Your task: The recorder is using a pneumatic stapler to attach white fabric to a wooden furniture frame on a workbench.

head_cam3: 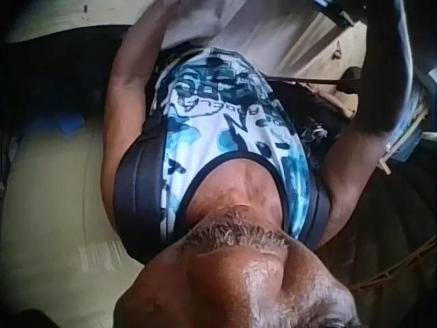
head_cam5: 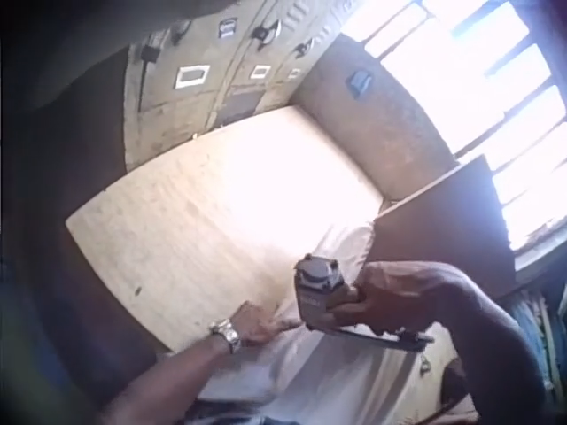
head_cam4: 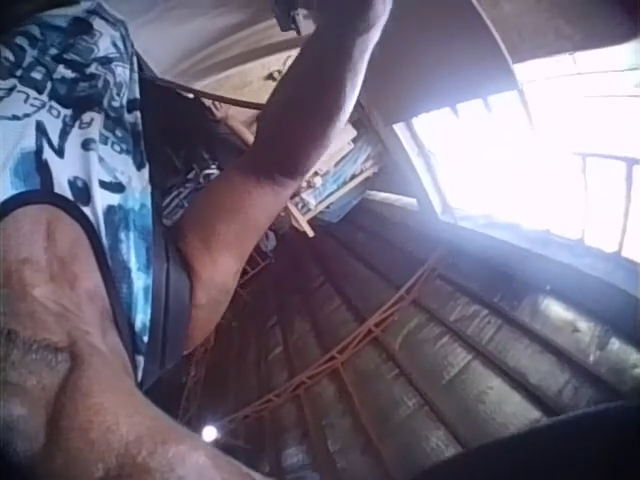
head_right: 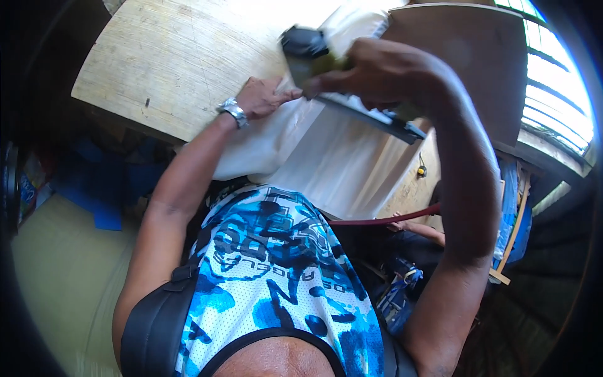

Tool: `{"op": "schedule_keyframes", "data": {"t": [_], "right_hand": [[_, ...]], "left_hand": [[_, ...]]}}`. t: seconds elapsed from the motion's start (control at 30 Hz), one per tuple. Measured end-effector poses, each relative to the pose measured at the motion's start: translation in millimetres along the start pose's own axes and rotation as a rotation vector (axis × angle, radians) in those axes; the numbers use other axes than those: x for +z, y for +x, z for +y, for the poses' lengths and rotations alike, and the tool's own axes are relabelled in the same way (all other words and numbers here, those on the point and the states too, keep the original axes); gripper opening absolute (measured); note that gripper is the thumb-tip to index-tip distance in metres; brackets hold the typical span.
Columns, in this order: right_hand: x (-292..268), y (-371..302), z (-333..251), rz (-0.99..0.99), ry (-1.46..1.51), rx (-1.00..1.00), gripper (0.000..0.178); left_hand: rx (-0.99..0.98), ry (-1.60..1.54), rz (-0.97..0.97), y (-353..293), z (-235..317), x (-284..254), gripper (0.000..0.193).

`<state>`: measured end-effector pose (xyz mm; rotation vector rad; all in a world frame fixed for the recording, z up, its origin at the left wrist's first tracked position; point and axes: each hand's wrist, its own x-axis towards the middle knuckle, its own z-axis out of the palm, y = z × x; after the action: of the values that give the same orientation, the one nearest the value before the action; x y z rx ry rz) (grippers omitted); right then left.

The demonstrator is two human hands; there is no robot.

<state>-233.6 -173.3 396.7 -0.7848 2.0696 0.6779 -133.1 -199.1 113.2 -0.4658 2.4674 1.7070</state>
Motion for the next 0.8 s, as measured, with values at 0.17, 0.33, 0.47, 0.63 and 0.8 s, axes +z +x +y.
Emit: {"op": "schedule_keyframes", "data": {"t": [0.17, 0.33, 0.47, 0.63, 0.8], "right_hand": [[-6.7, -35.8, 74.8, 0.363, 0.102, -0.201, 0.047], [-6.3, -72.1, 107.9, 0.367, 0.148, -0.240, 0.039], [-6.1, -82.3, 121.1, 0.457, 0.205, -0.281, 0.026], [-15.7, -74.2, 143.6, 0.571, 0.128, -0.366, 0.036], [-11.4, -62.2, 103.7, 0.649, 0.115, -0.463, 0.039]], "left_hand": [[0.015, -0.195, -0.542, -37.6, -35.8, -46.3, 0.069], [-0.176, -0.637, -0.230, -63.9, -70.5, -60.2, 0.051], [-0.077, -1.062, -0.160, -70.1, -65.9, -75.6, 0.065], [-0.037, -0.599, -0.023, -73.5, -61.6, -88.2, 0.042], [-0.034, -0.504, 0.964, -47.2, -95.1, -19.2, 0.026]]}}
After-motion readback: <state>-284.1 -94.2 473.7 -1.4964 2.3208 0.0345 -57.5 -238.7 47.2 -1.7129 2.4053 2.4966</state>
